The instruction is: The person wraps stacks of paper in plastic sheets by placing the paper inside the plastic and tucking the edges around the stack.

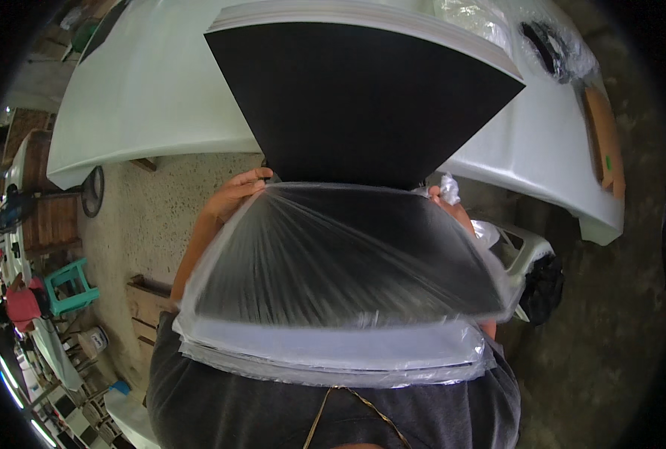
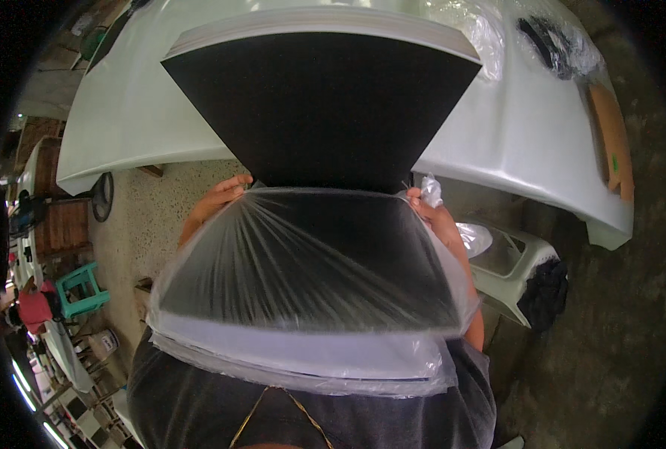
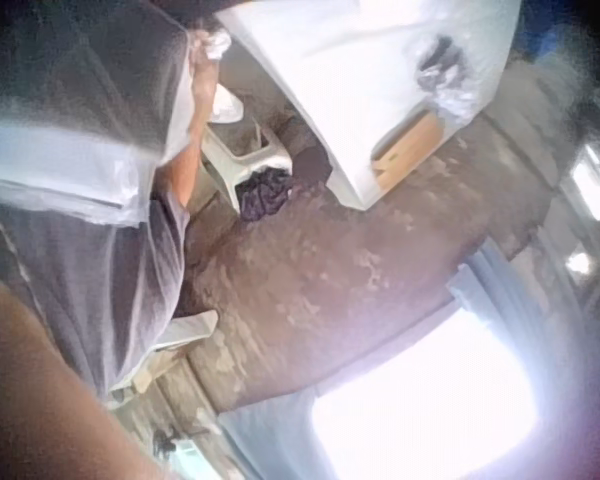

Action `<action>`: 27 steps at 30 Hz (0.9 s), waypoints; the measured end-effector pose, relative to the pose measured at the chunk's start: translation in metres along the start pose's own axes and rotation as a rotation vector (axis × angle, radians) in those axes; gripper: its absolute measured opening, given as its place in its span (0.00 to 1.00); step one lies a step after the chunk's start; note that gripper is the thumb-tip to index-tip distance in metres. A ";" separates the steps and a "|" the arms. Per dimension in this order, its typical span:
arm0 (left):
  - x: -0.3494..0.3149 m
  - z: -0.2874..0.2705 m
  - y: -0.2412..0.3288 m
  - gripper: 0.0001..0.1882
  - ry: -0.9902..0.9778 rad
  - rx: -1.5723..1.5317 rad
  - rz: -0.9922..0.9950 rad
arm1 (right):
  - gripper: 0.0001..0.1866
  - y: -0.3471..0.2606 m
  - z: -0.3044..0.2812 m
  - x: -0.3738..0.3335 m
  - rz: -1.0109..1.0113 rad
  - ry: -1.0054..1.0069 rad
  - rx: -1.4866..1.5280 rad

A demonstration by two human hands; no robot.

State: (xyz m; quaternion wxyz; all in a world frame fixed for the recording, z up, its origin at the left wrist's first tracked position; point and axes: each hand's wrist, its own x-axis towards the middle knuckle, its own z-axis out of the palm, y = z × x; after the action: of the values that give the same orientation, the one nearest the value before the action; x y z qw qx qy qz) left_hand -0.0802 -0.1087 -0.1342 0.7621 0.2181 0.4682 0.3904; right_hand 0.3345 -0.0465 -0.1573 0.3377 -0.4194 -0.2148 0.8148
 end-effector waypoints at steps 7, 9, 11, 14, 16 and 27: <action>0.068 -0.056 -0.046 0.21 0.084 0.241 -0.055 | 0.09 0.012 -0.028 0.040 0.019 0.012 -0.257; 0.079 -0.064 -0.042 0.29 0.137 0.350 -0.083 | 0.08 0.002 -0.029 0.054 -0.035 -0.040 -0.422; 0.089 -0.069 -0.042 0.38 0.238 0.692 0.148 | 0.09 -0.003 -0.028 0.061 -0.129 -0.085 -0.838; 0.097 -0.054 -0.041 0.40 0.185 0.868 0.327 | 0.11 0.010 -0.048 0.070 -0.194 0.049 -0.879; 0.087 -0.062 -0.052 0.37 0.231 0.935 0.329 | 0.11 -0.008 -0.050 0.062 -0.271 0.109 -1.007; -0.054 0.118 0.144 0.28 -0.521 1.192 0.434 | 0.12 -0.139 0.142 -0.122 -1.102 0.597 -1.213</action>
State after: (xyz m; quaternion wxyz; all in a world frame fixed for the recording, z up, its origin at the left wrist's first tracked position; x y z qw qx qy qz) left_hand -0.0459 -0.0613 0.0511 0.5042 0.7761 0.3502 0.1444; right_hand 0.3192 -0.0508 0.0753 0.4442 -0.5593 -0.6865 0.1365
